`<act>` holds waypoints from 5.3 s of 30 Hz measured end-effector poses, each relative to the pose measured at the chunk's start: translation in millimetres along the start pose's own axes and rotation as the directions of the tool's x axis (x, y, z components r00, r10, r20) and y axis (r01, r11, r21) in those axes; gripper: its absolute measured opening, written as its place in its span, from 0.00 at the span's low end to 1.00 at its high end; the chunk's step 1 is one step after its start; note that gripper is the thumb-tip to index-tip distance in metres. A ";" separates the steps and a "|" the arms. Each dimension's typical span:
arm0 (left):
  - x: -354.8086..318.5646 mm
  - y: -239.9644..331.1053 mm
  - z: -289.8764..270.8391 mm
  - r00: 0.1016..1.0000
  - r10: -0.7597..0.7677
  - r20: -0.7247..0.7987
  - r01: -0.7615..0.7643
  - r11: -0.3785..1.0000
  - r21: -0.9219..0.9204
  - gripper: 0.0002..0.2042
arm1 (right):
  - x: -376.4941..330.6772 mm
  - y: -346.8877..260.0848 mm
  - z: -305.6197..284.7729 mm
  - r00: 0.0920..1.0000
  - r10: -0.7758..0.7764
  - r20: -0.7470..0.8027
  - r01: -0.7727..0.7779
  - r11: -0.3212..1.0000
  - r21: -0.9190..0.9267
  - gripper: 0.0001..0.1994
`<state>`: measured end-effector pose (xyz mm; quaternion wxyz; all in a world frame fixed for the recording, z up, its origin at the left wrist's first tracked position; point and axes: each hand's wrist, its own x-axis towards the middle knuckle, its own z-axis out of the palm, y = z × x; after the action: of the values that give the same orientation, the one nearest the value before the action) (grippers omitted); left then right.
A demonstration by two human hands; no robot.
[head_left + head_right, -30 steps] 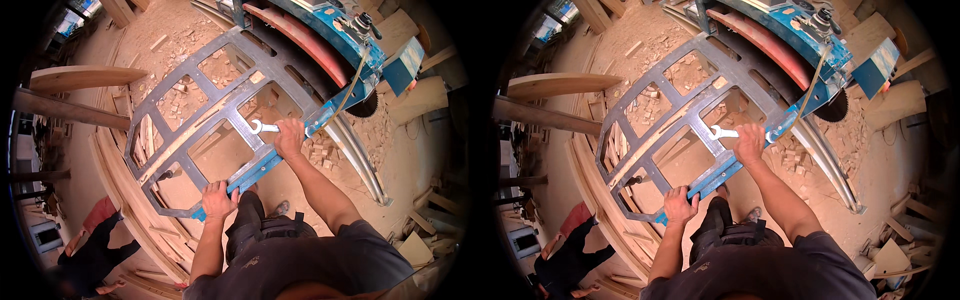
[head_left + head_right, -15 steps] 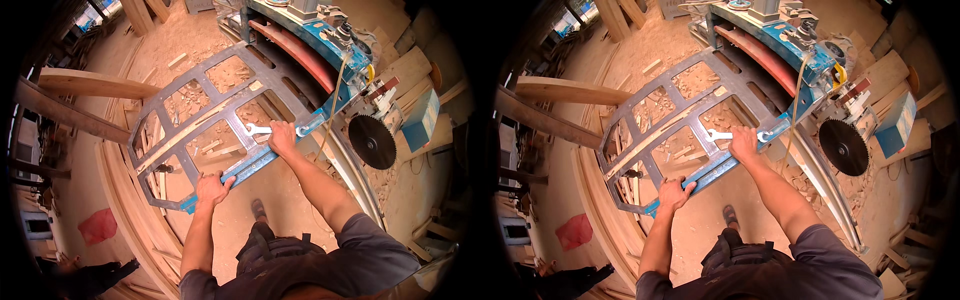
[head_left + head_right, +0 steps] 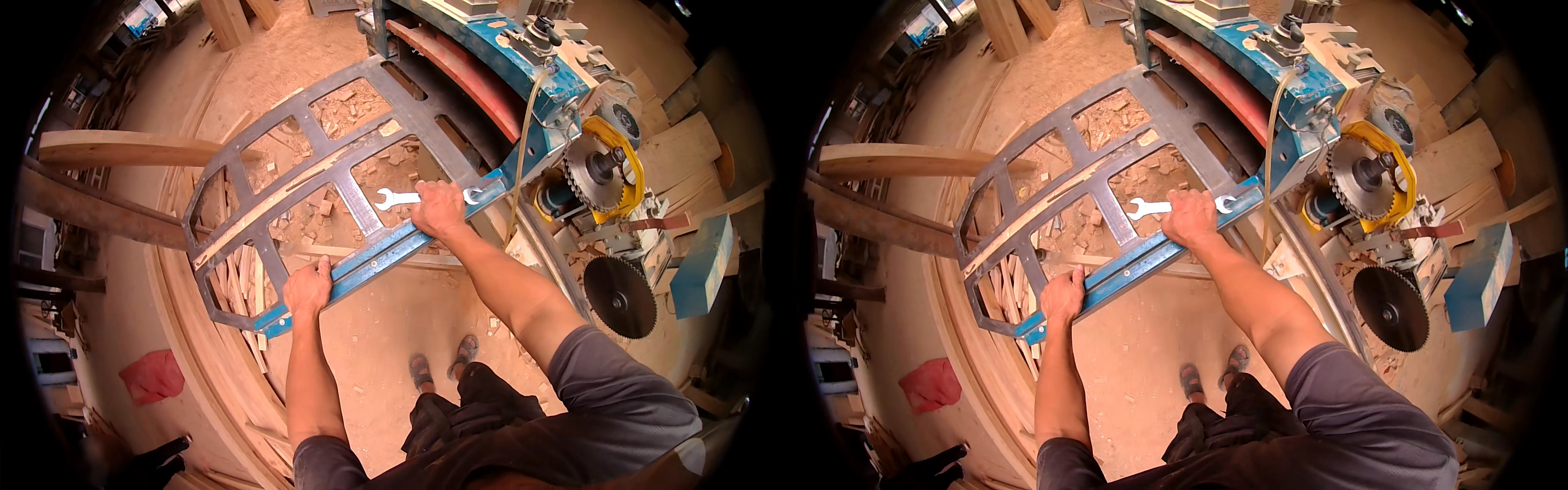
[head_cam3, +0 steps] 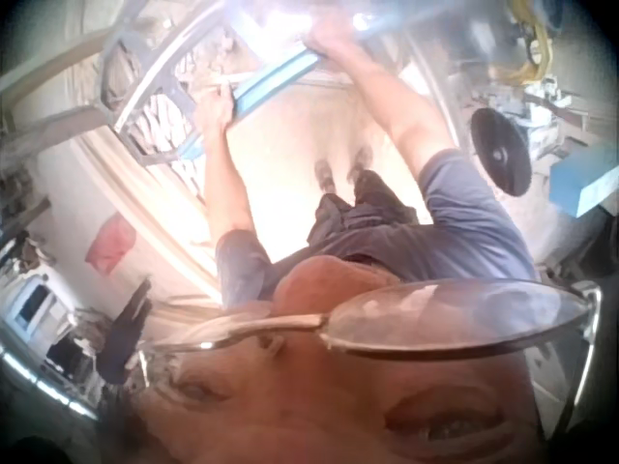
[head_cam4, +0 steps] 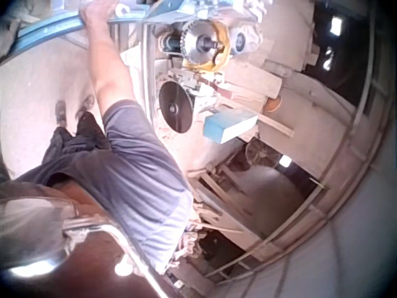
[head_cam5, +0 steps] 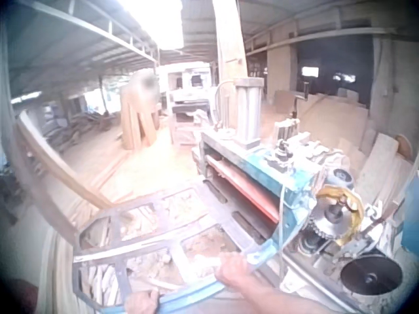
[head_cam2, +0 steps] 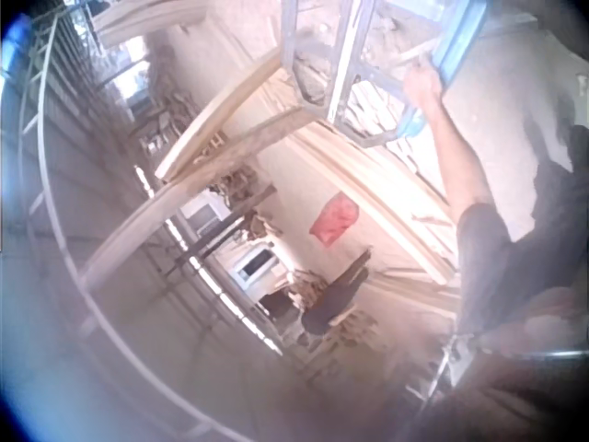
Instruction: The person assembles a metal frame using a wrench to tighten bolts. They position the frame on a workbench, adjust its orientation, and use the wrench to secure the components together.
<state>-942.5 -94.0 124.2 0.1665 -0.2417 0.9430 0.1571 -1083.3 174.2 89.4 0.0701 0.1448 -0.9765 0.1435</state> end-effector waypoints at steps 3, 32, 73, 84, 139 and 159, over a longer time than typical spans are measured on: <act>54.1 13.7 -21.4 0.999 -0.041 -0.018 0.041 0.999 0.029 0.28 | 58.0 -3.1 3.8 0.998 -0.050 0.042 0.050 0.999 0.020 0.10; 45.7 -27.8 17.7 0.990 0.020 -0.139 -0.023 1.000 -0.021 0.25 | 28.1 -15.6 39.0 0.997 -0.069 0.020 0.070 0.996 -0.056 0.12; -165.3 -23.3 66.4 0.987 -0.085 -0.134 0.074 0.994 -0.084 0.22 | -173.3 36.0 -56.0 0.996 -0.085 -0.034 0.086 0.995 0.045 0.10; -205.6 -21.0 93.8 0.987 -0.062 -0.148 0.047 0.994 -0.102 0.17 | -217.3 60.1 -54.9 0.961 -0.220 -0.168 0.228 0.973 0.032 0.08; 42.3 -31.0 31.5 0.984 -0.040 -0.174 0.028 0.997 -0.069 0.23 | 26.1 3.9 30.7 0.995 -0.028 0.092 0.030 0.999 -0.023 0.16; -9.2 -51.0 75.8 0.968 -0.094 -0.233 0.072 0.992 -0.101 0.27 | -34.3 13.8 45.4 1.000 0.028 -0.002 -0.028 0.999 0.035 0.21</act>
<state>-891.0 -104.3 48.9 0.0477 -0.3054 0.9369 0.1633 -1059.2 182.2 36.6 0.0667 0.1321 -0.9757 0.1618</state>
